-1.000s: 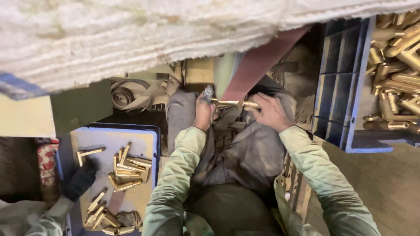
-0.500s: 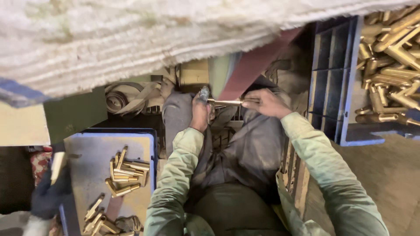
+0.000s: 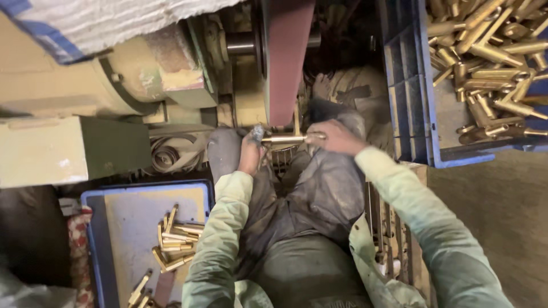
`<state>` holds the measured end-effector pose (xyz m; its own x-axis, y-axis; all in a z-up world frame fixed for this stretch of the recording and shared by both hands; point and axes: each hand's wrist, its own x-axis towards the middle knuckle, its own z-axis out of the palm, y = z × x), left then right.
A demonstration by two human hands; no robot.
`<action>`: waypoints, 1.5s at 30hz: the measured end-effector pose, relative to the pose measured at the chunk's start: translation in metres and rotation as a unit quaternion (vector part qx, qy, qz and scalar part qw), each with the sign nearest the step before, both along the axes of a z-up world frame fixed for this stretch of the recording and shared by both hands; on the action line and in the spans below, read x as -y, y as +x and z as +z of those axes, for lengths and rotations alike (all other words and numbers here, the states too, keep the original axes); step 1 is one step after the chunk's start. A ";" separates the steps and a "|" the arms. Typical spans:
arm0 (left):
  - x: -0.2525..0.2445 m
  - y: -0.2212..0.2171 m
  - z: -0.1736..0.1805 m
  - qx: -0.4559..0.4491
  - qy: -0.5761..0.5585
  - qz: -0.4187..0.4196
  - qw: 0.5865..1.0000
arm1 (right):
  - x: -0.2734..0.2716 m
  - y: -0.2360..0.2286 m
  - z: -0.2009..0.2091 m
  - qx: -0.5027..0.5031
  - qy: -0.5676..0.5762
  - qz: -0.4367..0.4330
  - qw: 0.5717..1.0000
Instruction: The person sits on the floor under a belt sander and repeatedly grinds small brass-colored metal parts. They pick up each part from a blue bin, press it against the moving belt, and then place it into a second bin.
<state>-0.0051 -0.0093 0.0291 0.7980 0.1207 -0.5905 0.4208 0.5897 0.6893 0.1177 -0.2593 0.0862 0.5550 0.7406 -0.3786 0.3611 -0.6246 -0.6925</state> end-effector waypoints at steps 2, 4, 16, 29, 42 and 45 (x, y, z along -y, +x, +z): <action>-0.003 0.000 0.003 -0.015 -0.001 -0.002 1.000 | 0.002 -0.022 0.007 0.196 0.087 -0.010 0.977; -0.004 0.004 0.007 -0.020 -0.004 0.005 1.000 | -0.001 -0.029 0.010 0.333 0.135 -0.018 0.933; 0.006 0.012 -0.021 -0.037 -0.063 0.069 0.995 | -0.011 -0.005 -0.001 0.254 0.063 -0.019 0.965; 0.006 0.012 -0.033 -0.080 -0.078 0.091 0.990 | -0.011 0.041 -0.031 -0.071 0.008 0.015 0.997; -0.018 -0.077 0.004 0.021 0.376 -0.281 0.883 | 0.033 -0.072 -0.003 -0.415 0.037 -0.070 0.906; 0.023 -0.107 0.034 0.175 0.272 -0.332 0.886 | 0.035 -0.122 -0.027 -0.335 0.126 -0.085 0.930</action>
<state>-0.1124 -0.0319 0.0632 0.9224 -0.2535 -0.2913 0.2549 -0.1669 0.9525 -0.0040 -0.2941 0.0597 0.3742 0.7761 -0.5075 -0.2941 -0.4197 -0.8587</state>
